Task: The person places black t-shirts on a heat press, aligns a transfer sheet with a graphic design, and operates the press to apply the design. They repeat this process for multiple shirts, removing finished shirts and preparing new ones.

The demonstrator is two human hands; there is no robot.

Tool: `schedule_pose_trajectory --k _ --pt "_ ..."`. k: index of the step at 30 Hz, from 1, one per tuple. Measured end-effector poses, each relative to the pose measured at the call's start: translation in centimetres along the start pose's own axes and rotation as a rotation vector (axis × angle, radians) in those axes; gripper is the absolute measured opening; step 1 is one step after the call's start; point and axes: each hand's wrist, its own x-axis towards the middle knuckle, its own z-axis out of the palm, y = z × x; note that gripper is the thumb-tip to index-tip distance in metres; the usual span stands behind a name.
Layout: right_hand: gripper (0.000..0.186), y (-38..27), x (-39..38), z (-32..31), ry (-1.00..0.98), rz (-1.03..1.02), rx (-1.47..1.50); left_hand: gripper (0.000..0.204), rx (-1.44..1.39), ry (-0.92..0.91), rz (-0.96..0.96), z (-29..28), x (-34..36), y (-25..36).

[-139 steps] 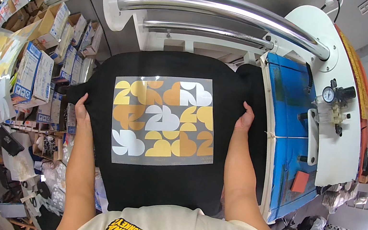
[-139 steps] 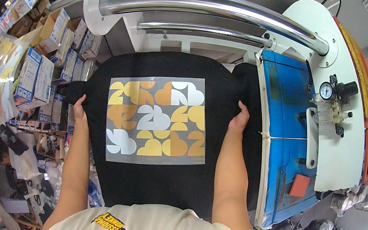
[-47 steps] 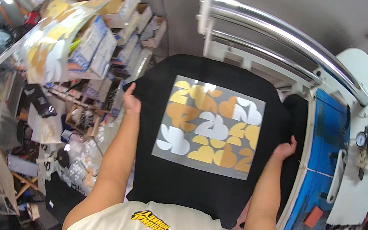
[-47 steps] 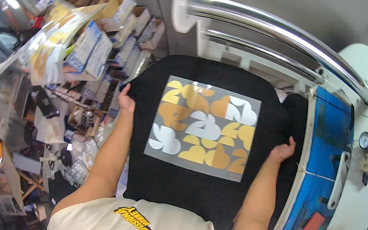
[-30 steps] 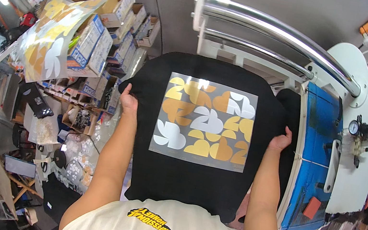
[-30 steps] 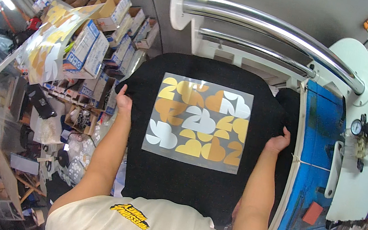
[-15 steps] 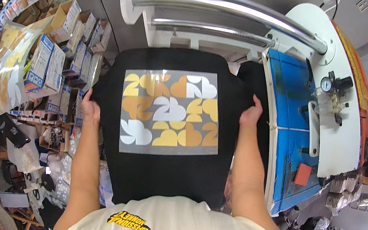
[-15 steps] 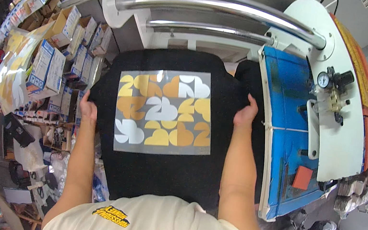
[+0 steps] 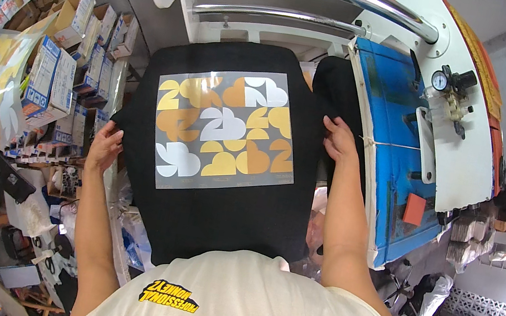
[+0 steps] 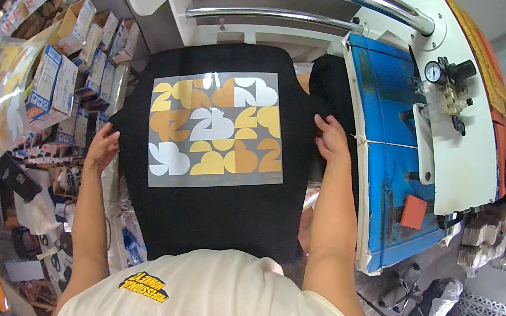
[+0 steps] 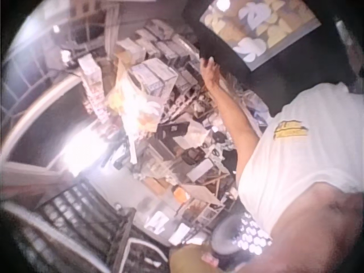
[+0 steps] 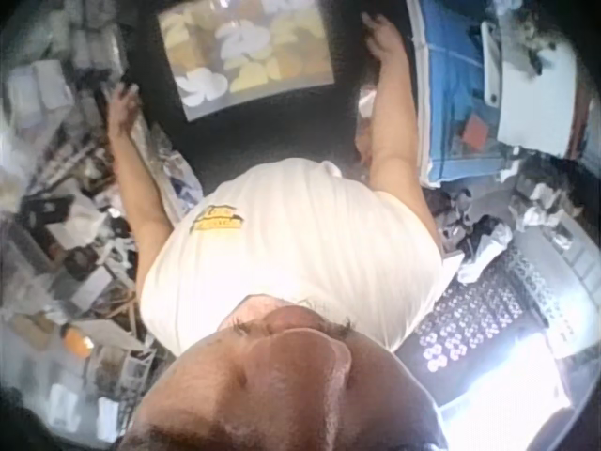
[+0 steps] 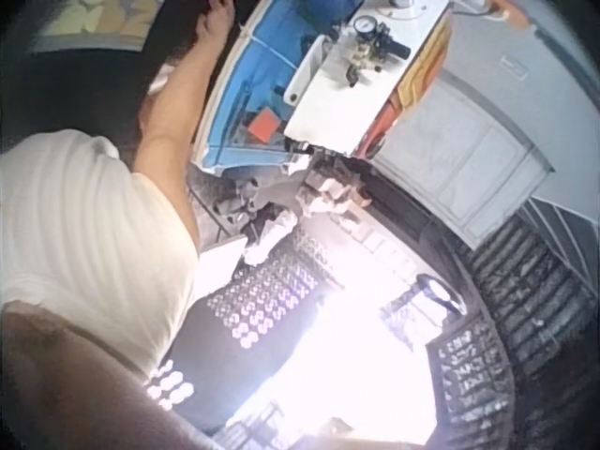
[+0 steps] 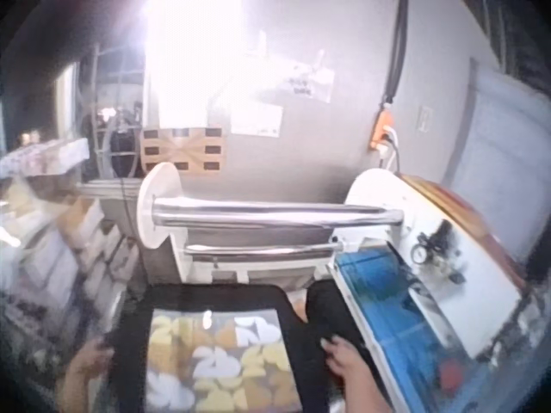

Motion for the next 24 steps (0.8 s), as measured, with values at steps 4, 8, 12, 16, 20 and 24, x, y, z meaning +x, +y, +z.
schedule_pose_trajectory --k 4,8,12,16,20,24 --pt "0.040 1.4 -2.6 -0.7 -0.081 0.182 0.135 0.036 -0.183 0.010 -0.101 1.2 -0.6 -0.9" --pt "0.031 5.4 -8.9 -3.8 -0.031 0.345 -0.003 0.032 -0.105 -0.069 -0.322 2.5 -4.4 -2.5" --pt "0.030 5.6 -12.9 -4.1 0.109 0.023 0.012 0.037 0.030 -0.026 -0.206 -2.1 -7.0 -4.4" --pt "0.032 4.6 -13.8 -4.6 0.190 -0.044 -0.270 0.046 0.146 0.086 -0.117 0.9 -9.1 -2.6" --pt "0.033 3.9 -14.1 -2.6 0.266 -0.090 -0.475 0.058 0.399 0.173 -0.135 2.7 -10.9 -0.5" --pt "0.031 3.8 -14.5 -3.0 0.266 -0.113 -0.316 0.048 0.218 0.094 -0.059 2.8 -9.3 -1.2"
